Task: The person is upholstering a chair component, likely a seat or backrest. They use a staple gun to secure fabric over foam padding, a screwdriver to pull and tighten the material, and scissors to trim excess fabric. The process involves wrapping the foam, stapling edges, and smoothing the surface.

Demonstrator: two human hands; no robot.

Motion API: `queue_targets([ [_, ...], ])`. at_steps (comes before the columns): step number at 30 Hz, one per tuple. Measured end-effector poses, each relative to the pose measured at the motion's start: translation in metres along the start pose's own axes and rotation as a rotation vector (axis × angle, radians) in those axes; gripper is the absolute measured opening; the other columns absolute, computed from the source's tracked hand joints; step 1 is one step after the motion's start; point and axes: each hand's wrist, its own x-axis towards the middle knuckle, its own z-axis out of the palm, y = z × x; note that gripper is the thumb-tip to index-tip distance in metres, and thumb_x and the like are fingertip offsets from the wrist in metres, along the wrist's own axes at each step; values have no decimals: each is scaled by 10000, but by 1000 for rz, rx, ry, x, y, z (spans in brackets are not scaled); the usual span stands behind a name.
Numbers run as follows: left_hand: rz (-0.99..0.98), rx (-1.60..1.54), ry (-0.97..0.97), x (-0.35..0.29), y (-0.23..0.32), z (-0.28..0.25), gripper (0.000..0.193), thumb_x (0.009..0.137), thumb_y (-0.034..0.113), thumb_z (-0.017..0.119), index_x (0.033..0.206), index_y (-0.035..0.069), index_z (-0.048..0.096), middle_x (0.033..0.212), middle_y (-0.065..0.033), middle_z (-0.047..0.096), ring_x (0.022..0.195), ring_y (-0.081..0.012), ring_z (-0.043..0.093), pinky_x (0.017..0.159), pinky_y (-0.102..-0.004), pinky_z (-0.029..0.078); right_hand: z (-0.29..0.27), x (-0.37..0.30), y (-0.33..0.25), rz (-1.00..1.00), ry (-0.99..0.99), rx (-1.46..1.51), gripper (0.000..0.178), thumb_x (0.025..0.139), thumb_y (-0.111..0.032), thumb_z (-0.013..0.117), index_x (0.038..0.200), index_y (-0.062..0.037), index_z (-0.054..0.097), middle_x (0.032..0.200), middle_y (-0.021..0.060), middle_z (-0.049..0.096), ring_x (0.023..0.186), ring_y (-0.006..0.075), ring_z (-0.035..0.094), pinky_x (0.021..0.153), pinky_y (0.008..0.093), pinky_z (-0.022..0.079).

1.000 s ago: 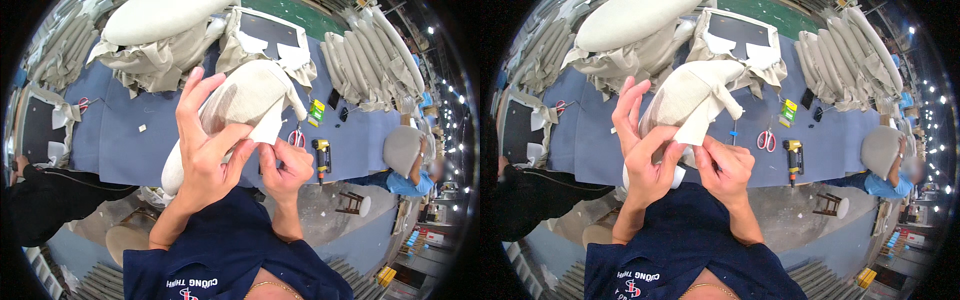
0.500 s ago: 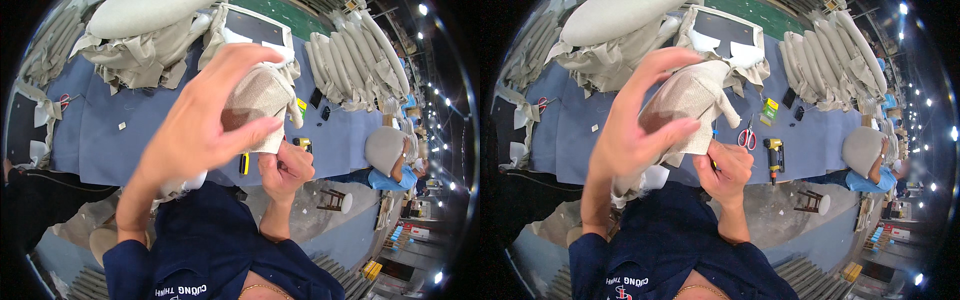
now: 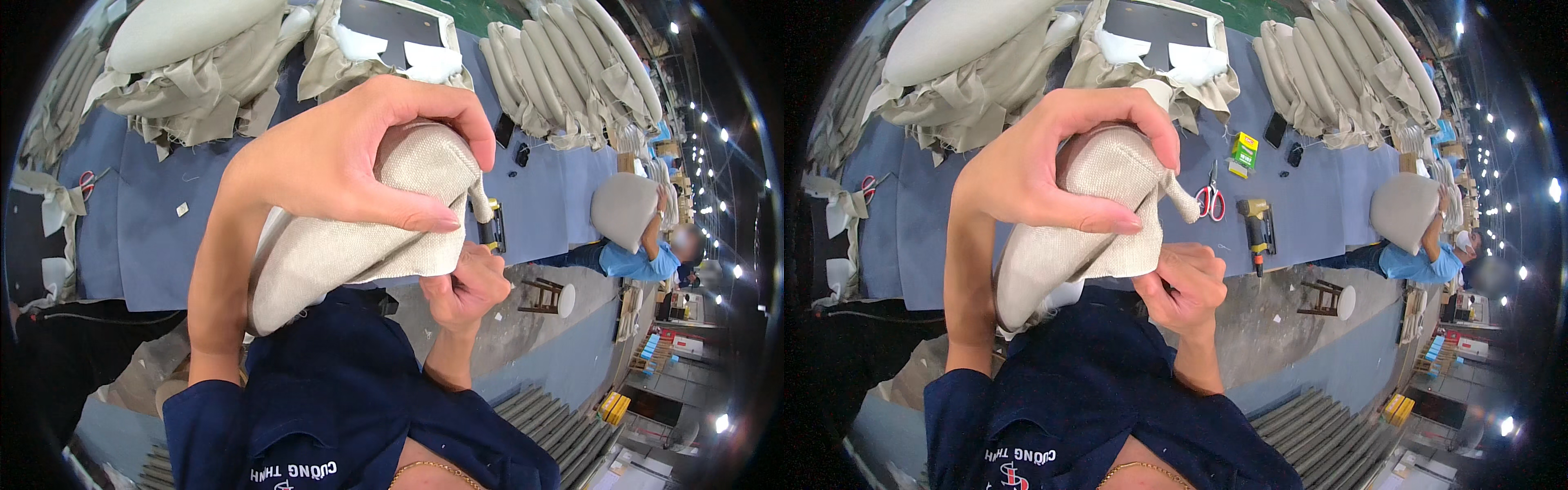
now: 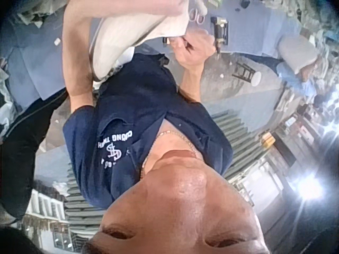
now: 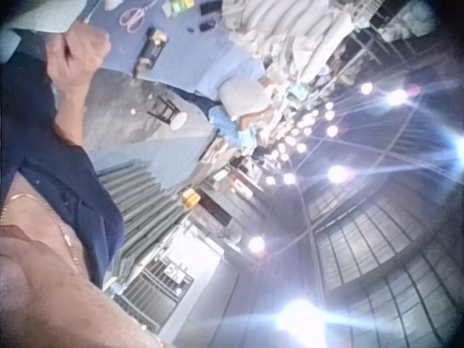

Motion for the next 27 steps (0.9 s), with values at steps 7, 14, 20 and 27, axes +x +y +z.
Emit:
queue_targets([
  [7, -2, 13, -5, 0, -1, 0, 428, 724, 37, 838, 1103, 8, 642, 1083, -65, 645, 1024, -149, 610, 930, -284, 469, 9, 2, -4, 28, 118, -36, 446, 896, -261, 770, 616, 51, 618, 463, 11, 510, 427, 87, 476, 436, 266, 339],
  [14, -19, 26, -7, -2, 5, 10, 435, 729, 37, 840, 1114, 11, 641, 1083, -66, 638, 1017, -156, 606, 921, -298, 468, 0, 1, -5, -38, 74, -86, 199, 785, -97, 809, 789, 79, 717, 560, 101, 614, 466, 197, 622, 497, 278, 453],
  [20, 111, 47, -11, 0, 3, 7, 358, 733, 45, 837, 1064, 23, 703, 1095, -120, 673, 1047, -223, 625, 952, -355, 471, -14, 0, -13, -12, -48, -183, 128, 774, -40, 789, 771, 59, 709, 551, 87, 589, 444, 185, 586, 461, 273, 430],
  [27, 44, -53, -22, -4, 0, -9, 303, 777, 94, 793, 1056, 0, 723, 1120, -163, 695, 1116, -283, 633, 1014, -419, 455, -6, -7, -4, -35, 4, -102, 131, 759, -48, 746, 721, 71, 708, 543, 77, 597, 433, 180, 569, 467, 270, 424],
])
